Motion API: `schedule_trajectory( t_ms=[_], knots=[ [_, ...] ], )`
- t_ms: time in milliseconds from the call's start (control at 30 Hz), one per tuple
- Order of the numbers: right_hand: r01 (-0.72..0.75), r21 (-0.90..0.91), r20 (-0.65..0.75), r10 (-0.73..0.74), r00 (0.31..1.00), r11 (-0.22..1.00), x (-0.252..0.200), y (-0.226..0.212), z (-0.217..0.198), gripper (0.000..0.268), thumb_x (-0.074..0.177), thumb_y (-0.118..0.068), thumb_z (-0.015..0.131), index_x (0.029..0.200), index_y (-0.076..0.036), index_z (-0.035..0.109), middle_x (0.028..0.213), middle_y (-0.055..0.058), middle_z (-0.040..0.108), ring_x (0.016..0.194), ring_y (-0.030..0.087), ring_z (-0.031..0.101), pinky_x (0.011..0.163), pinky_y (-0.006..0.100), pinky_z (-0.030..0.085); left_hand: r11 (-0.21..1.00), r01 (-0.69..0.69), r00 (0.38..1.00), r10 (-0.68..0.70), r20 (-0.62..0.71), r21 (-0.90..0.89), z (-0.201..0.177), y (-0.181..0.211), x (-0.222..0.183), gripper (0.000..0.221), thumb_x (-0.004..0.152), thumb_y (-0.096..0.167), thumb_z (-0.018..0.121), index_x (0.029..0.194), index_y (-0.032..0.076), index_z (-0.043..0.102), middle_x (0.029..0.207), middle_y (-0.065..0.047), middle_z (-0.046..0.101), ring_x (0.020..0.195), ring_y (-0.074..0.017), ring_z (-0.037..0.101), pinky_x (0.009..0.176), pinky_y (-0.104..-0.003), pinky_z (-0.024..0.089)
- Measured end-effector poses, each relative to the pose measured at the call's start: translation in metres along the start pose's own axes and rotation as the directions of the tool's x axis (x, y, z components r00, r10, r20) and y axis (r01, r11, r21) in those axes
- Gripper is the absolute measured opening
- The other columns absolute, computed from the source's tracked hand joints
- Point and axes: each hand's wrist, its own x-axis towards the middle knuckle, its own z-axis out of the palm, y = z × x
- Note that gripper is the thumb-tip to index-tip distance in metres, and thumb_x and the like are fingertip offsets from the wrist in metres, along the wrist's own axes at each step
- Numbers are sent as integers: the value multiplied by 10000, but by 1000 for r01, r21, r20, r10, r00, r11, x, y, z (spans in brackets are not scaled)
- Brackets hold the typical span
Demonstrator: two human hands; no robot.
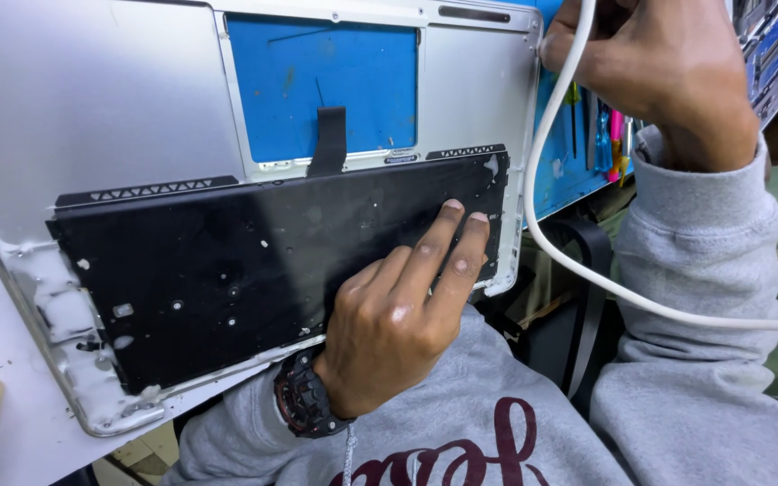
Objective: The person cleans the edges of a disassembled laptop frame using tweezers and a small cloth. They remove small debris from the frame's perimeter and wipe the surface. A coworker works on a separate laptop in the background.
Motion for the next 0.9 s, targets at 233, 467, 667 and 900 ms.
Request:
schedule_trajectory(
  t_ms=[233,467,667,900],
  knots=[
    [-177,154,48,172,984,972,0,-33,-11,467,1074,-4,691,792,-77,326,677,3,295,619,118,223,572,383,158,1000,2,1000,-2,-17,0,1,0,-1,160,1073,48,653,1203,54,745,1213,-163,759,626,-120,597,546,-252,494],
    [-134,267,82,117,990,954,-7,-33,-13,154,948,-37,805,913,7,662,776,76,602,665,149,521,553,342,370,1000,3,1000,-3,-20,-22,0,-1,-2,174,1063,17,661,1215,54,737,1204,-171,758,635,-119,614,533,-246,493],
    [-108,334,76,88,993,936,-13,-38,-13,189,1021,-14,797,893,16,661,730,84,550,619,162,471,535,351,345,1000,5,1000,-5,-24,-21,0,0,0,151,1072,60,668,1199,53,749,1200,-159,763,625,-120,599,536,-252,489],
    [-136,348,89,111,990,928,-28,-66,-16,166,1007,-16,796,856,9,731,678,61,579,557,118,470,474,294,339,1000,8,1000,-8,-21,-8,0,0,0,161,1081,108,672,1212,58,750,1214,-145,762,652,-122,614,584,-260,517]
  ],
)
